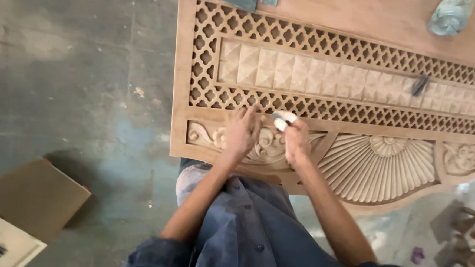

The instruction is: The person sands a large, intricately carved wooden panel using a white sanding block. They systematically rub the block over the lattice, floral, and fan-shaped relief patterns to smooth the surface.

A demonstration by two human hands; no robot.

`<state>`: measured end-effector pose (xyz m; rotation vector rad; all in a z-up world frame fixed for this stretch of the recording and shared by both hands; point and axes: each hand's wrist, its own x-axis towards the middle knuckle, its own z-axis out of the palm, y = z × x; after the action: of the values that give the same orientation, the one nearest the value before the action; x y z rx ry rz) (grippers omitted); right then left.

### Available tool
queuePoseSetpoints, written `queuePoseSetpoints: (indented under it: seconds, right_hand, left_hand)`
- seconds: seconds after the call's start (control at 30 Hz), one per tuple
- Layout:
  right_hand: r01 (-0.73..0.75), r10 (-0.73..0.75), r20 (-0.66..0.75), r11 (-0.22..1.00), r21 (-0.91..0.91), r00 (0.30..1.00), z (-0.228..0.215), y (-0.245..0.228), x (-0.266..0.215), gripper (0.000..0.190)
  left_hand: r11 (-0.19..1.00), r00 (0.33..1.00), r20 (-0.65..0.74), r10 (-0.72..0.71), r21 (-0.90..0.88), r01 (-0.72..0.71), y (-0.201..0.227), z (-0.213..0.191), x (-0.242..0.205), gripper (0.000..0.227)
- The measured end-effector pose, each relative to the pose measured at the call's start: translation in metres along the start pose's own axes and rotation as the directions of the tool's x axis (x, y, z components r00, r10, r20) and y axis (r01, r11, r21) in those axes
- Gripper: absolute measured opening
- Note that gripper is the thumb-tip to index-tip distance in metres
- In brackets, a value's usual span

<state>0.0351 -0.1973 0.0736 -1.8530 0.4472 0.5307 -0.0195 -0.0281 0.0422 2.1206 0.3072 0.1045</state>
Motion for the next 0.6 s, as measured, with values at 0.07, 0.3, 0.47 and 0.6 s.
queuePoseSetpoints:
  seconds: [0.07, 0.3, 0.47, 0.6]
  right_hand:
    - [-0.045, 0.010, 0.119, 0.956, 0.289, 0.993, 0.006, 0.011, -0.013, 0.043]
    - [0.037, -0.125, 0.201, 0.918, 0.394, 0.972, 0.005, 0.048, -0.002, 0.065]
    - [0.124, -0.208, 0.179, 0.911, 0.393, 0.962, 0.012, 0.054, 0.029, 0.059]
    - [0.201, -0.261, 0.133, 0.915, 0.350, 0.956, 0.016, 0.068, 0.032, 0.054]
  left_hand:
    - [0.911, 0.970, 0.210, -0.121, -0.364, 0.193, 0.002, 0.003, -0.006, 0.032]
    - [0.891, 0.935, 0.348, 0.068, -0.443, 0.100, -0.015, 0.008, 0.011, 0.028]
    - [0.952, 0.914, 0.380, 0.141, -0.305, -0.020, 0.002, 0.003, 0.051, 0.033]
    - [0.928, 0.888, 0.444, 0.121, -0.369, 0.058, 0.005, 0.008, 0.059, 0.018]
